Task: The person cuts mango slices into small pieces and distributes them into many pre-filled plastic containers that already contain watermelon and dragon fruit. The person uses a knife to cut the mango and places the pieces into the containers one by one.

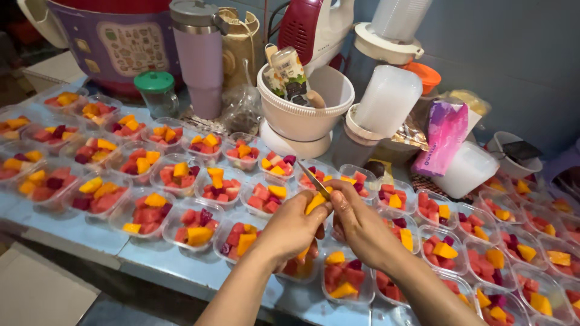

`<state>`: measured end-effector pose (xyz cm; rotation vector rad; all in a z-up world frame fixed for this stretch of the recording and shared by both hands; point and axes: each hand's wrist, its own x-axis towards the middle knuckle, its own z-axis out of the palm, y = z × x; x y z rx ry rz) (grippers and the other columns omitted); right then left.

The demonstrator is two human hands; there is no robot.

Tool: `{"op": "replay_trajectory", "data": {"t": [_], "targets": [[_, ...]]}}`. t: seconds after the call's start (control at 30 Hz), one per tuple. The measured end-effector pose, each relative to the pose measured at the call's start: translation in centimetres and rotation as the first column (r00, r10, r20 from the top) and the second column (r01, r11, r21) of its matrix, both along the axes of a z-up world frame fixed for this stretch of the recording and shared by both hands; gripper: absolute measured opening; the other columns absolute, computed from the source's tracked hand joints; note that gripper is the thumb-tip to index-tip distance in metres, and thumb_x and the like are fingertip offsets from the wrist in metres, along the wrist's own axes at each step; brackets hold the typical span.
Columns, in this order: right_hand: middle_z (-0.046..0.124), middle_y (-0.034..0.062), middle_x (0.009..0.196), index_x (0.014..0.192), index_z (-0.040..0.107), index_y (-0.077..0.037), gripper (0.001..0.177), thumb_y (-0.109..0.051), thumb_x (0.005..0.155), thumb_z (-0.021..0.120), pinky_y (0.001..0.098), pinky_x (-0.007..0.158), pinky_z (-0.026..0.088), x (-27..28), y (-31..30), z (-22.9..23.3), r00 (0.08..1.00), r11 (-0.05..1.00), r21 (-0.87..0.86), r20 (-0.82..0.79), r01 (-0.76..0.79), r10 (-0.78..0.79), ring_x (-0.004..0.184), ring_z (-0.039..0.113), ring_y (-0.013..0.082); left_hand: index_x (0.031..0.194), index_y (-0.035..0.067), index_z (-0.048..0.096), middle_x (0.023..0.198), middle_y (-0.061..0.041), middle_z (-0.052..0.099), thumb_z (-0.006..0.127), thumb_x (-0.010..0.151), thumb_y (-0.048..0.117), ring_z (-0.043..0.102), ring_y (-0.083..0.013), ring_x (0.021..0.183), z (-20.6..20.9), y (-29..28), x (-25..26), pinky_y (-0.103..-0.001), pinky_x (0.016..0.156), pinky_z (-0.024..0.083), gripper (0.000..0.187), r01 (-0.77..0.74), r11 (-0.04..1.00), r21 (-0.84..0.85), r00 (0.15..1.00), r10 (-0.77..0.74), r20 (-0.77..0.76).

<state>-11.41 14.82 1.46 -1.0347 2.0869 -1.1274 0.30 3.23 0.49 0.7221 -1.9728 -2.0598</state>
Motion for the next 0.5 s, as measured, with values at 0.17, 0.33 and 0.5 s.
{"op": "replay_trajectory", "data": {"t": [0.17,0.33,0.5], "targets": [[0.058,0.0106,0.084,0.129,0.05,-0.014,0.048,-0.05,0.102,0.032,0.0337,0.064,0.047,0.3,1.8,-1.1,0.998,0.999,0.039,-0.045,-0.031,0.033,0.069,0.052,0.0168,0.113,0.007,0.063,0.072,-0.006,0.063,0.056,0.097,0.034,0.054,-0.0141,0.042,-0.1,2.4,1.0,-0.032,0.033,0.038,0.032,-0.015,1.0,-0.004,0.999,0.016,0.046],[0.067,0.0126,0.095,0.118,0.051,-0.01,0.045,-0.048,0.105,0.032,0.0377,0.081,0.052,1.0,2.1,-2.3,0.979,0.992,-0.046,-0.174,-0.119,0.109,0.086,0.065,0.0216,0.111,0.004,0.061,0.074,-0.006,0.064,0.055,0.095,0.027,0.057,-0.0139,0.045,-0.7,3.9,2.5,-0.033,0.034,0.041,0.028,0.001,1.0,-0.023,0.999,0.0,0.038],[0.069,0.0131,0.095,0.115,0.051,-0.009,0.045,-0.048,0.104,0.032,0.0397,0.082,0.053,1.9,0.4,-2.3,0.975,0.995,0.007,-0.199,-0.101,0.1,0.088,0.07,0.0243,0.105,0.0,0.058,0.074,-0.007,0.062,0.056,0.096,0.027,0.058,-0.0149,0.046,-0.7,2.4,3.5,-0.033,0.035,0.041,0.028,-0.024,1.0,0.004,0.998,0.024,0.054]]}}
